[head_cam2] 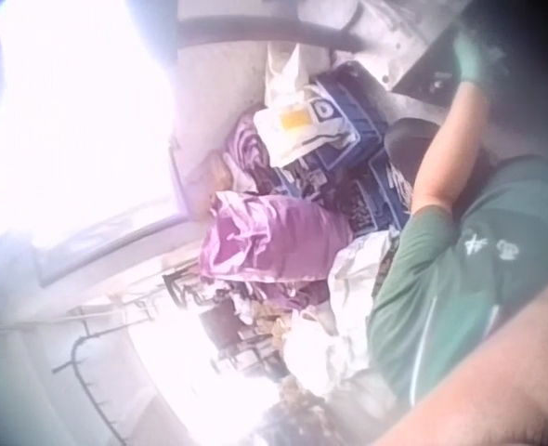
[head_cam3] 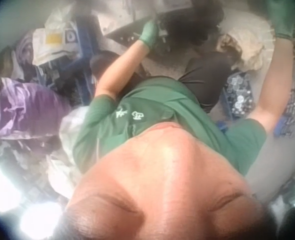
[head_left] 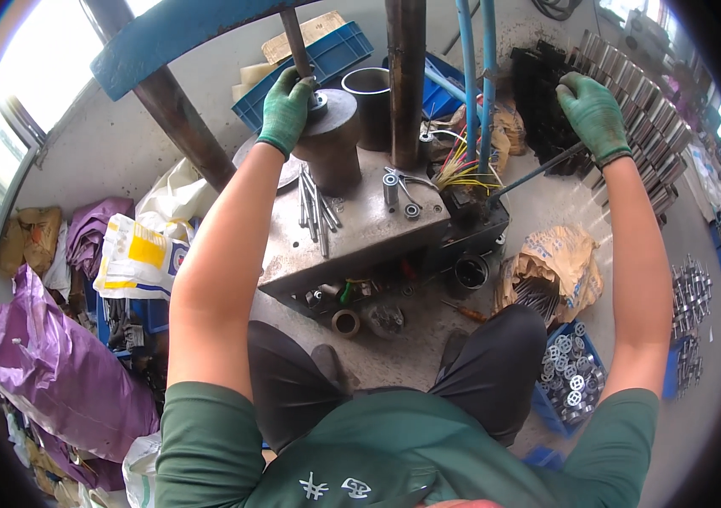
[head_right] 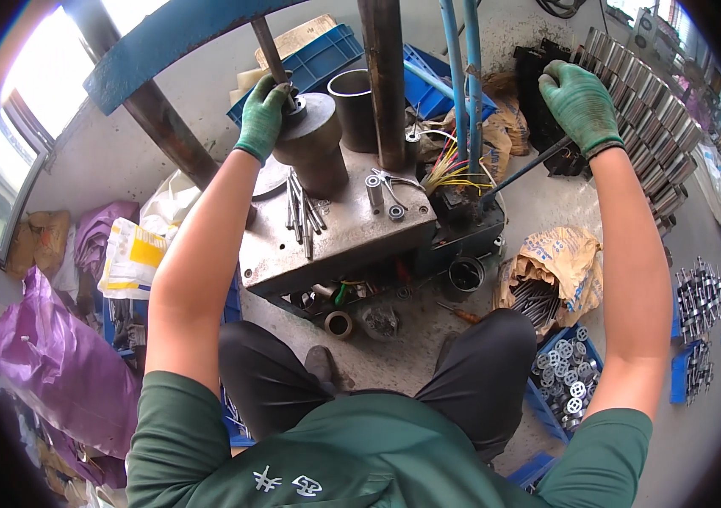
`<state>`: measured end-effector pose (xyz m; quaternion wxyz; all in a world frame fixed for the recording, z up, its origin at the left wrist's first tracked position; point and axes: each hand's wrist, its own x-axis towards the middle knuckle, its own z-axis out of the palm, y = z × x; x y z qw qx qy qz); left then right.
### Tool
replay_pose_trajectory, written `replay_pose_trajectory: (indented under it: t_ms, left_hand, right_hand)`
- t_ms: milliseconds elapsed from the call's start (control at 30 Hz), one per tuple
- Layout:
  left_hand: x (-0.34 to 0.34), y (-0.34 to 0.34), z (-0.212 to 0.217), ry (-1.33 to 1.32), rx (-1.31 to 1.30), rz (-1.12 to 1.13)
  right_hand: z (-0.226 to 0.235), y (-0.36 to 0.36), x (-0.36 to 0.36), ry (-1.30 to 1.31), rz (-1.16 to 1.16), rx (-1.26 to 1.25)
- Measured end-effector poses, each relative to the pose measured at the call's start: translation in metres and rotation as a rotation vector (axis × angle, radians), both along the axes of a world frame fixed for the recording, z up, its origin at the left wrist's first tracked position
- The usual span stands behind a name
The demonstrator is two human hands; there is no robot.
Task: The person assembles mechanical components using a press machine, placing metal rods and circular parts onto the machine bed and operating a lever to press them together.
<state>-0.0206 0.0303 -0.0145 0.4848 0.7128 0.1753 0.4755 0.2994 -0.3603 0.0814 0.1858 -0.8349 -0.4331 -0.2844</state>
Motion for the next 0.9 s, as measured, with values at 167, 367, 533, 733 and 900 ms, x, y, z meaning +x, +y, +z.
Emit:
replay_pose_trajectory:
  t_ms: [167, 367, 533, 733, 900]
  left_hand:
    - [-0.008, -0.058, -0.017, -0.129, 0.397, 0.024]
    - [-0.046, -0.193, -0.101, -0.199, 0.044, -0.159]
    - [-0.06, -0.26, -0.186, 0.013, -0.882, -0.162]
    - [-0.059, -0.239, -0.211, 0.217, -1.325, -0.068]
    - [-0.068, -0.238, -0.205, 0.231, -1.381, -0.134]
  right_hand:
    - [-0.005, -0.016, 0.005, 0.025, -0.021, -0.014]
    - [-0.011, -0.036, -0.007, 0.072, 0.015, 0.02]
    - [-0.018, -0.054, -0.023, 0.119, 0.042, 0.025]
    - [-0.032, -0.08, -0.042, 0.179, 0.065, 0.046]
    - [-0.069, -0.124, -0.063, 0.184, 0.191, 0.077]
